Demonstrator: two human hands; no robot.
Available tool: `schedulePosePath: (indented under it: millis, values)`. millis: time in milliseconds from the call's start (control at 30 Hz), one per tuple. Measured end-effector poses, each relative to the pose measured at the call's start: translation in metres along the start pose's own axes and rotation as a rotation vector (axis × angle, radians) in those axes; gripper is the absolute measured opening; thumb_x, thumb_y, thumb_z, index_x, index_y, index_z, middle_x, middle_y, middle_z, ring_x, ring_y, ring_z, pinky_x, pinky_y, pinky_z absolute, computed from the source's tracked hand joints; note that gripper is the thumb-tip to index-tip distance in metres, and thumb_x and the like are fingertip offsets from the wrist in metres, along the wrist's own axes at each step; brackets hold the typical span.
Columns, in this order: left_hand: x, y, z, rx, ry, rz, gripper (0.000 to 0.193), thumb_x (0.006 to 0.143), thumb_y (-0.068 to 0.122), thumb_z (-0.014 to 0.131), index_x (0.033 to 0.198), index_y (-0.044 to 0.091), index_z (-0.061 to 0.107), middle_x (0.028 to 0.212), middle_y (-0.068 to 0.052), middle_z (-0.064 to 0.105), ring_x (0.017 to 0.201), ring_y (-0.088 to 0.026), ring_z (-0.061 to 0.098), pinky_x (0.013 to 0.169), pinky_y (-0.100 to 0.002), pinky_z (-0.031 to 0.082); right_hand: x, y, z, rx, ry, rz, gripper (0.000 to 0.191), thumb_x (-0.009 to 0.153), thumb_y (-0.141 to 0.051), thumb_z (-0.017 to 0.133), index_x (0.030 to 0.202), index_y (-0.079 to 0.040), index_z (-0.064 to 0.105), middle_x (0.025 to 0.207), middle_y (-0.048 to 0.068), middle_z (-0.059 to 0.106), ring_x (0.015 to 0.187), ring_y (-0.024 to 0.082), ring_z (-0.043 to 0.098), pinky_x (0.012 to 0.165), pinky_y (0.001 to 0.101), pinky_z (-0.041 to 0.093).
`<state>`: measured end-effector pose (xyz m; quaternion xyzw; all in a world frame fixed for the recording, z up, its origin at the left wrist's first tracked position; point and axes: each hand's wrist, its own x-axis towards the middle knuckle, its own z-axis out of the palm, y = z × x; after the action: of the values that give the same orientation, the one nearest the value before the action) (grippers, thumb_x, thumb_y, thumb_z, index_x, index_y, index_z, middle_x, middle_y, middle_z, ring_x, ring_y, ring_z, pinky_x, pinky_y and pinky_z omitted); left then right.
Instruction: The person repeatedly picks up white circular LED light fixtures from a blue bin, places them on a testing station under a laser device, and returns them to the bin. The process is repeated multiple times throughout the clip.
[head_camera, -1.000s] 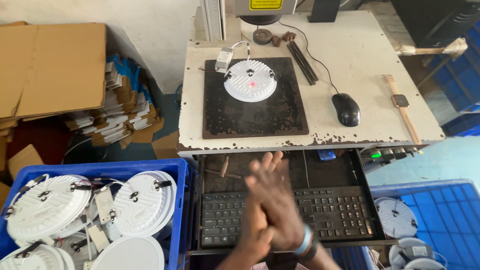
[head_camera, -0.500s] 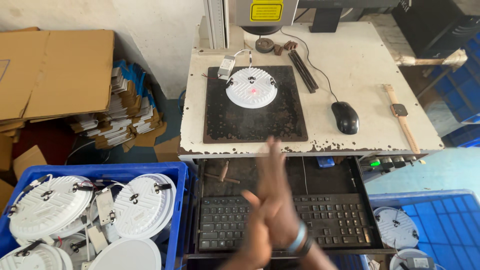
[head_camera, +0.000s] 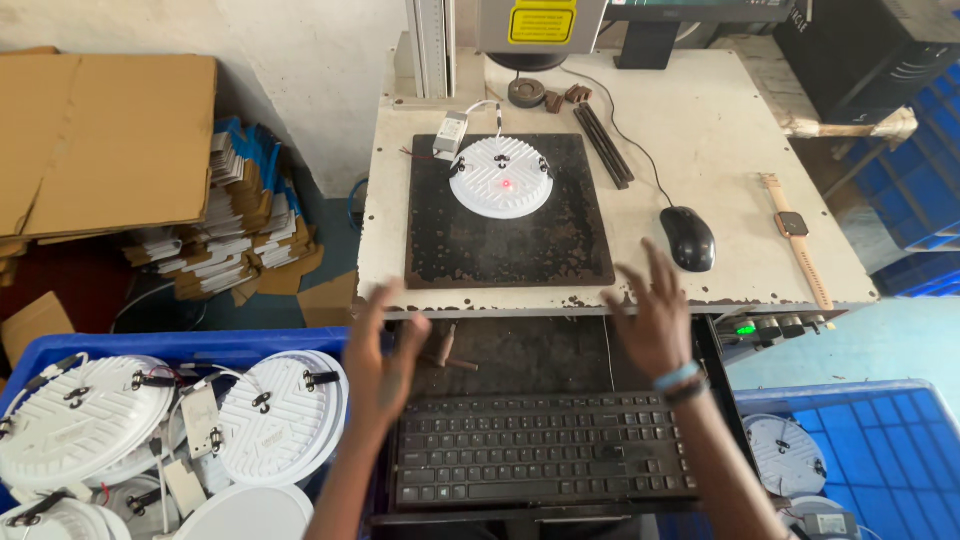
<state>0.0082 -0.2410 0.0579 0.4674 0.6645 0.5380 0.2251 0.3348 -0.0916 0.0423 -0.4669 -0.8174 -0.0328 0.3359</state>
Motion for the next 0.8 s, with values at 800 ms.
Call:
schedulePosePath:
  millis: [800]
  values:
    - [0.03, -0.069, -0.005, 0.413, 0.134, 0.158, 0.06, 0.093, 0.046, 0.069, 0.139, 0.008, 0.063, 0.155, -0.029, 0.045, 0.139, -0.048, 0.047, 0.112, -0.057, 0.039, 0.026, 0.035, 0.025, 0.076, 0.122, 0.12, 0.02, 0.098, -0.027, 0.073, 0.105, -0.009, 0.074, 0.122, 0.005, 0.072, 0.106, 0.03, 0.065, 0.09, 0.0418, 0.051]
